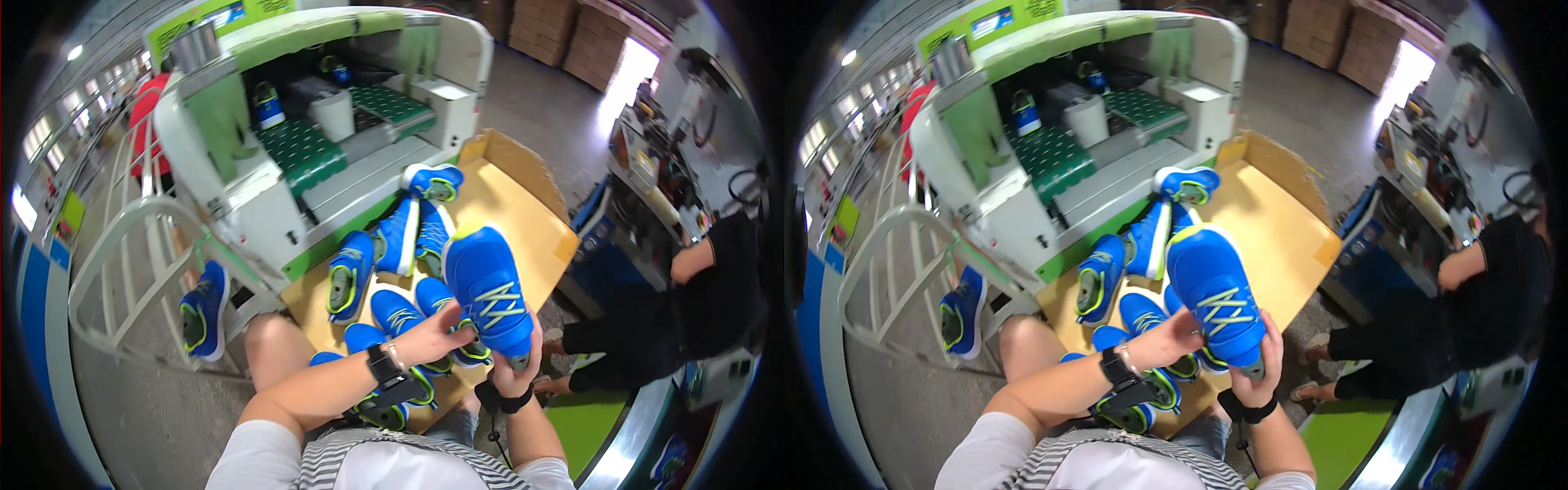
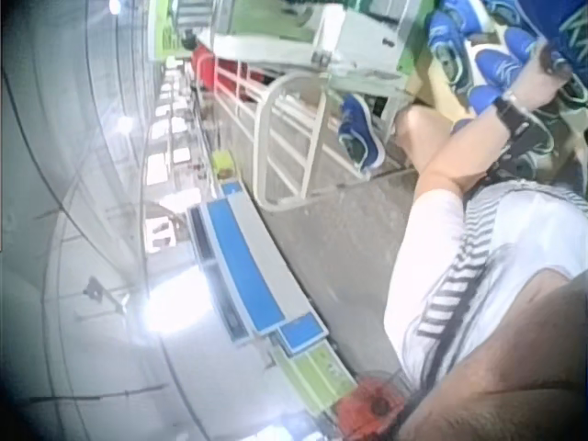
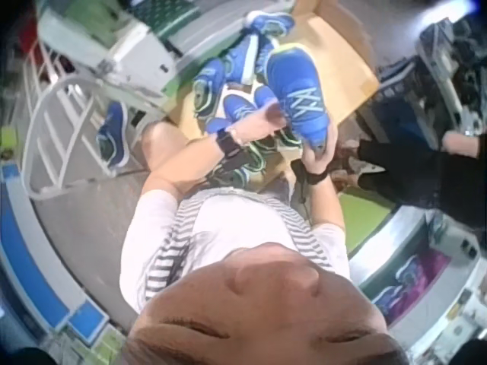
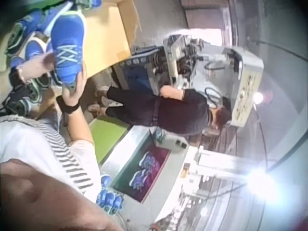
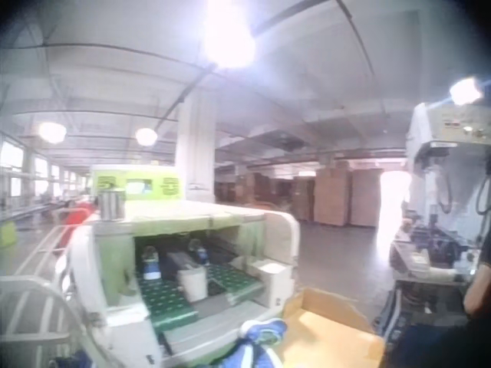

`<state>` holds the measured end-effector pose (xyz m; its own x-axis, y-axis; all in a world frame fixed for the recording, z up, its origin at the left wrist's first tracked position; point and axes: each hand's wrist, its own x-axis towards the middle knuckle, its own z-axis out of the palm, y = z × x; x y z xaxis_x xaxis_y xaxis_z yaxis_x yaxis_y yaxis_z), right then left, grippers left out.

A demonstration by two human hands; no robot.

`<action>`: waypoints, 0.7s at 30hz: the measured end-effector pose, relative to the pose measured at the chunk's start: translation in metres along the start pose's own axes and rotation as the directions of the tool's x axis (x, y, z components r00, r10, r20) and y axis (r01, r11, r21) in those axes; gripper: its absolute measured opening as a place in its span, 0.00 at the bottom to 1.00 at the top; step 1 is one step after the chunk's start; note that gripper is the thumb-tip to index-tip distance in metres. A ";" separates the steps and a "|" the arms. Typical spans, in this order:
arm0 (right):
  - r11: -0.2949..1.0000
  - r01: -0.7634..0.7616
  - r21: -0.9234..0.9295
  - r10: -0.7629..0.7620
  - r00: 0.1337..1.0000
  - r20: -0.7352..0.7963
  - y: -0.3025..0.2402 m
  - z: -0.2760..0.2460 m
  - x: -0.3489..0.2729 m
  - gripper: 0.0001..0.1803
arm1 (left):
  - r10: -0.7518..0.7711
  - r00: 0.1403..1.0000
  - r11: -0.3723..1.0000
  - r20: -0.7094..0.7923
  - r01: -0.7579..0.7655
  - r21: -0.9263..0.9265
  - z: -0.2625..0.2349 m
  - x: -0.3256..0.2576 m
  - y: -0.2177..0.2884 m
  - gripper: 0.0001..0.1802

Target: The recorder is seen inspecting blue athletic shoes, adjusting laces and inserts, and then loading them into a green processing machine.

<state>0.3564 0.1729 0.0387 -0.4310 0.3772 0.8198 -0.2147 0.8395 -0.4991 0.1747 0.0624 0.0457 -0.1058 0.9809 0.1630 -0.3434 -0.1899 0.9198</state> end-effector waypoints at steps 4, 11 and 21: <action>0.990 -0.126 0.055 0.126 0.992 0.004 -0.006 0.014 -0.029 0.47 | -0.079 0.994 0.980 0.072 0.091 -0.179 -0.007 -0.015 0.013 0.36; 0.727 -0.545 0.418 0.574 0.816 0.064 -0.035 0.024 -0.023 0.43 | -0.008 1.000 0.999 0.020 0.008 -0.038 -0.010 -0.017 -0.013 0.42; 0.657 -0.694 -0.295 0.751 0.635 0.179 0.038 -0.032 -0.016 0.38 | 0.176 0.951 0.818 -0.255 -0.285 -0.500 -0.136 0.047 0.150 0.45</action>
<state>0.3833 0.2113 0.0151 -0.5918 0.8004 0.0952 0.4163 0.4047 -0.8142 -0.0088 0.0747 0.1431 -0.3993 0.8887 0.2255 -0.7171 -0.4559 0.5271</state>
